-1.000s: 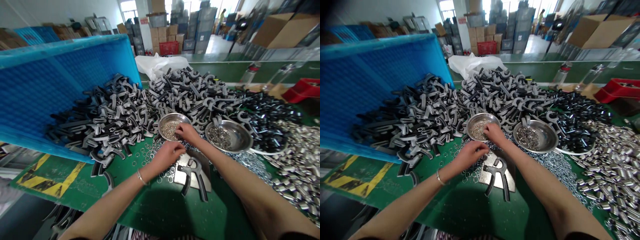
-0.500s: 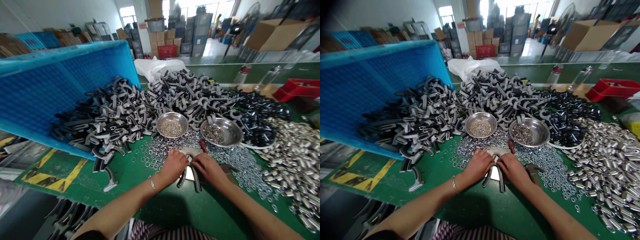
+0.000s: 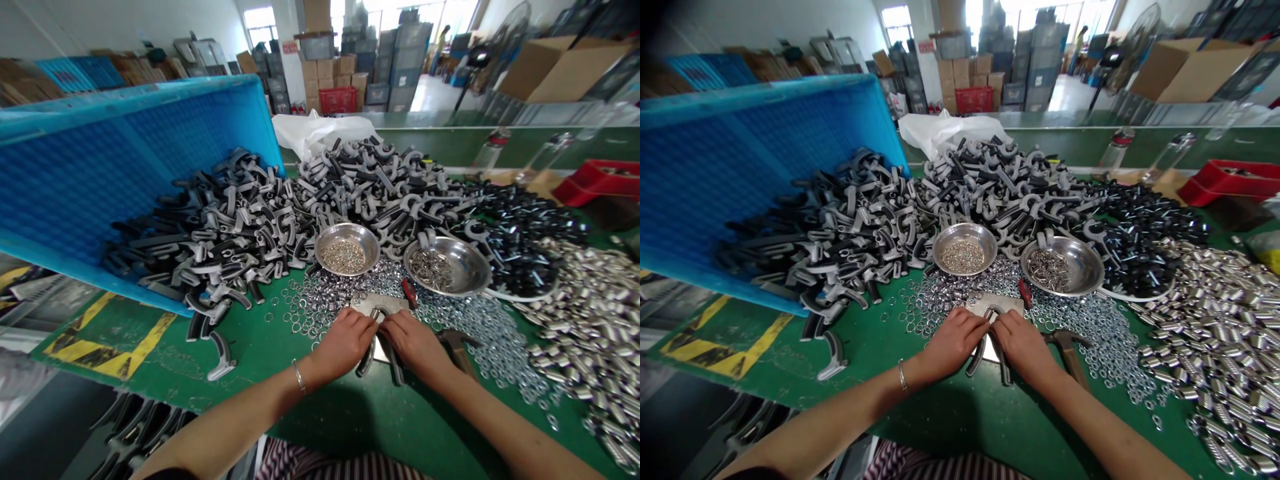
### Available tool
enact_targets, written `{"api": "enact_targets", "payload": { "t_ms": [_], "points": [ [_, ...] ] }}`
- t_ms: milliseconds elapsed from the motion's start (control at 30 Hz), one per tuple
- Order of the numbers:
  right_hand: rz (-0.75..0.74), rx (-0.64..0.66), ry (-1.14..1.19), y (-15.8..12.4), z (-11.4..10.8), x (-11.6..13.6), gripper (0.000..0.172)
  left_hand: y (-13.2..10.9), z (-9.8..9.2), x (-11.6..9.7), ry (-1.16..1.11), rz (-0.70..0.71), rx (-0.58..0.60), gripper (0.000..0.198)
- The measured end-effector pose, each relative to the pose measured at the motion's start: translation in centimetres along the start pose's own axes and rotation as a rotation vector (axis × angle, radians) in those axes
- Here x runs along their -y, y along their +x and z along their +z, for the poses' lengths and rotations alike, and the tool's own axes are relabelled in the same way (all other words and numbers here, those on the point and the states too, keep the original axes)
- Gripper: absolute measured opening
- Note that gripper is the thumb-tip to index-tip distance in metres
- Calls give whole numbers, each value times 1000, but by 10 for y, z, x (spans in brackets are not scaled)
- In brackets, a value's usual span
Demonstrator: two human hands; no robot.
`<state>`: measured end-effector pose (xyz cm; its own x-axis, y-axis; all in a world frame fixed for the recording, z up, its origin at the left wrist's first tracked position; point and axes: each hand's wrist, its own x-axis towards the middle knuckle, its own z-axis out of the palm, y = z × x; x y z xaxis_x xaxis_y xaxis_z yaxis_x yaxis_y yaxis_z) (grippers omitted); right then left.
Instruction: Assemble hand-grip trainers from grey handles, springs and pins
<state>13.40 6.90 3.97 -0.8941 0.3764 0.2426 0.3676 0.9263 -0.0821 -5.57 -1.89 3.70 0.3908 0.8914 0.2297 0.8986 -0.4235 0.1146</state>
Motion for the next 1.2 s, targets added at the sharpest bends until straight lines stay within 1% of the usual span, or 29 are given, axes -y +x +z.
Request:
{"api": "enact_targets", "payload": {
  "t_ms": [67, 133, 200, 267, 433, 600, 667, 733, 800, 867, 967, 1033, 1100, 1133, 1200],
  "points": [
    [-60, -10, -36, -6, -1, 4, 25, -9, 3, -3, 13, 9, 12, 38],
    [-105, -29, -74, -16, 1, 8, 36, -17, 6, -7, 27, 0, 32, 41],
    [-116, -29, -106, -25, 3, 11, 47, -20, 8, -10, 34, -13, 46, 43],
    [-100, -13, -123, -32, 5, 12, 54, -20, 9, -14, 36, -31, 47, 43],
    [-45, 36, -133, -33, 3, 14, 60, -16, 8, -18, 32, -81, 30, 43],
    [-47, 94, -139, -34, -3, 16, 65, -16, 7, -19, 27, -86, 41, 43],
    [-43, 102, -94, -35, -7, 15, 66, -16, 7, -19, 26, -84, 49, 43],
    [-26, 90, 1, -39, -11, 11, 66, -15, 6, -19, 30, -87, 57, 43],
    [45, 55, 105, -50, -15, 5, 62, -15, 6, -19, 35, -85, 66, 43],
    [172, 1, 148, -70, -18, -3, 53, -16, 7, -18, 34, -87, 72, 44],
    [374, -64, 58, -116, -18, -12, 41, -19, 9, -16, 34, -90, 75, 45],
    [504, -44, 1, -146, -17, -12, 43, -21, 10, -16, 28, -87, 79, 47],
    [643, 15, 13, -166, -17, -10, 48, -20, 8, -15, -1, -95, 75, 48],
    [705, 49, 56, -171, -18, -8, 48, -18, 7, -16, -31, -112, 69, 48],
    [811, 107, 197, -172, -26, -8, 47, -14, 1, -17, -124, -184, 47, 45]
  ]
}}
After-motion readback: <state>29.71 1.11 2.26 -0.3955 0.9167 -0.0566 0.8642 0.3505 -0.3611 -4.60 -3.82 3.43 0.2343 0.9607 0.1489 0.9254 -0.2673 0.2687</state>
